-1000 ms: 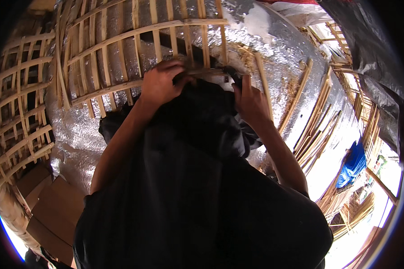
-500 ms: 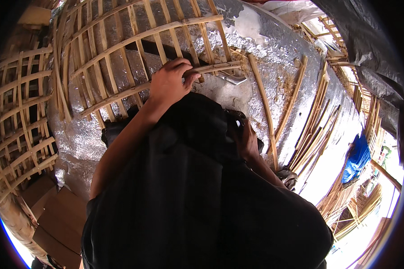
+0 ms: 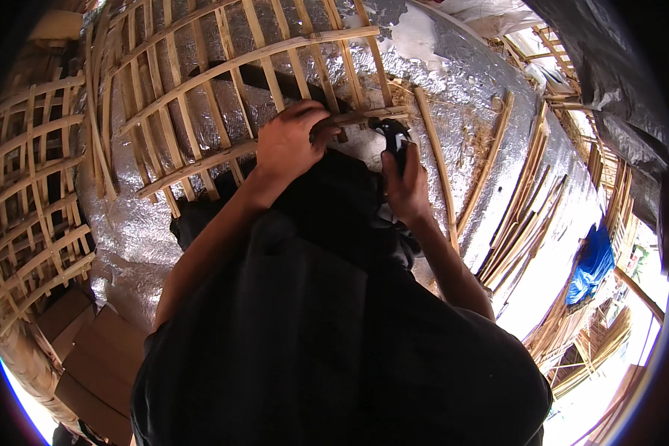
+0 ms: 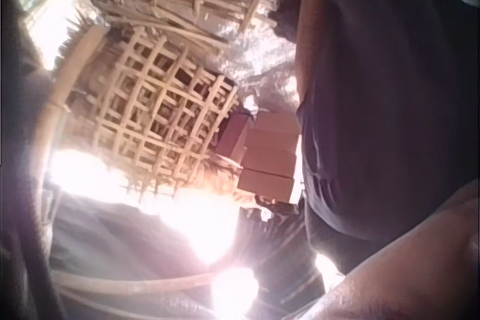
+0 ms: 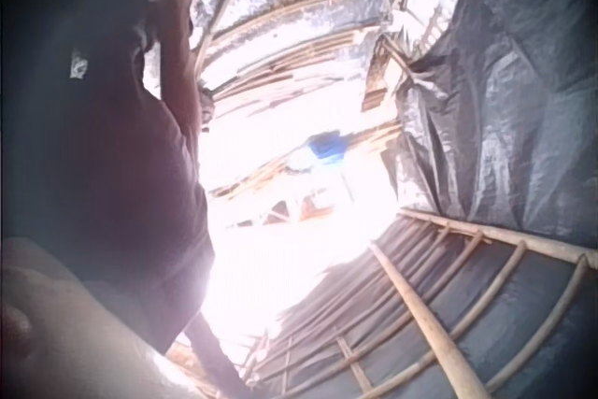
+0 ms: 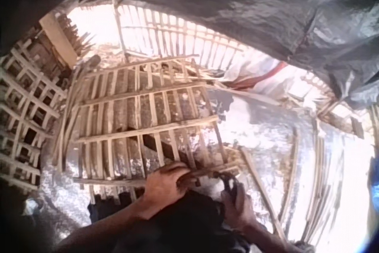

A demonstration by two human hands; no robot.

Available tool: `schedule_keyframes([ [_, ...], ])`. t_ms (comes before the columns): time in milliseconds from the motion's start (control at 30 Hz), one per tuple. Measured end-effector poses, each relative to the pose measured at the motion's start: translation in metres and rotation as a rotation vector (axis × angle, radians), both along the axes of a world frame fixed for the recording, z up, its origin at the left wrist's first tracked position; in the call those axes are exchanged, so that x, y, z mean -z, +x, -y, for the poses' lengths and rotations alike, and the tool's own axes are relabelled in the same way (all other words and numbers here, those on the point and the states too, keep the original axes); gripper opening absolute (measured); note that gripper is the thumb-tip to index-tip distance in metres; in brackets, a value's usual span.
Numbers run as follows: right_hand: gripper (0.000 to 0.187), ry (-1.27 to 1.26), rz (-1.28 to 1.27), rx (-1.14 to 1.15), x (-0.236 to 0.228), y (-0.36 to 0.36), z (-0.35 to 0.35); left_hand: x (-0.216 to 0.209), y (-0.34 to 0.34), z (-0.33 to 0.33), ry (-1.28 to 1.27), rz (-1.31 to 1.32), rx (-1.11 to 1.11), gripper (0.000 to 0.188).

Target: The person assembles a bamboo lattice by hand, using a machete to trim bamboo strips and a hammer to tap pieces into place.

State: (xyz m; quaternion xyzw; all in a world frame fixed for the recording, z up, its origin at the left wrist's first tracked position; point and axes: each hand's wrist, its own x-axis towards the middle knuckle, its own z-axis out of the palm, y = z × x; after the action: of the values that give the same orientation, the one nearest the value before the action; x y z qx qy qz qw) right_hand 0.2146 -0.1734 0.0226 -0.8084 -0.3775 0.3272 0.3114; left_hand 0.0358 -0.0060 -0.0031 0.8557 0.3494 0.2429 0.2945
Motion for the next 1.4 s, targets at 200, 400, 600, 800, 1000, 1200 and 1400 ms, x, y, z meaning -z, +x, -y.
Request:
schedule_keyframes([
  [200,0.035,-0.100,-0.078,0.121,-0.006,-0.002,0.001,0.001,-0.001,0.003,0.043,0.029,-0.033,0.022],
  [400,0.033,0.042,-0.123,0.187,0.010,-0.016,0.009,0.005,0.000,0.003,0.023,0.011,-0.040,0.021],
  [600,0.034,0.181,-0.860,0.615,0.012,-0.030,0.009,0.009,-0.001,0.003,0.040,0.050,-0.028,0.021],
  [800,0.052,0.204,-0.163,0.386,0.059,-0.068,0.009,0.014,-0.003,0.004,0.079,0.061,-0.040,0.023],
  [1000,0.046,-0.073,-0.210,0.138,0.052,-0.053,0.008,0.012,-0.001,0.003,0.106,0.060,-0.019,0.024],
  [1200,0.048,0.310,-0.810,0.698,0.012,-0.069,-0.014,0.015,-0.011,0.002,0.032,0.003,-0.073,0.024],
  [1400,0.042,0.127,0.065,0.016,0.086,-0.040,0.007,0.016,0.001,-0.003,0.060,0.008,-0.044,0.024],
])
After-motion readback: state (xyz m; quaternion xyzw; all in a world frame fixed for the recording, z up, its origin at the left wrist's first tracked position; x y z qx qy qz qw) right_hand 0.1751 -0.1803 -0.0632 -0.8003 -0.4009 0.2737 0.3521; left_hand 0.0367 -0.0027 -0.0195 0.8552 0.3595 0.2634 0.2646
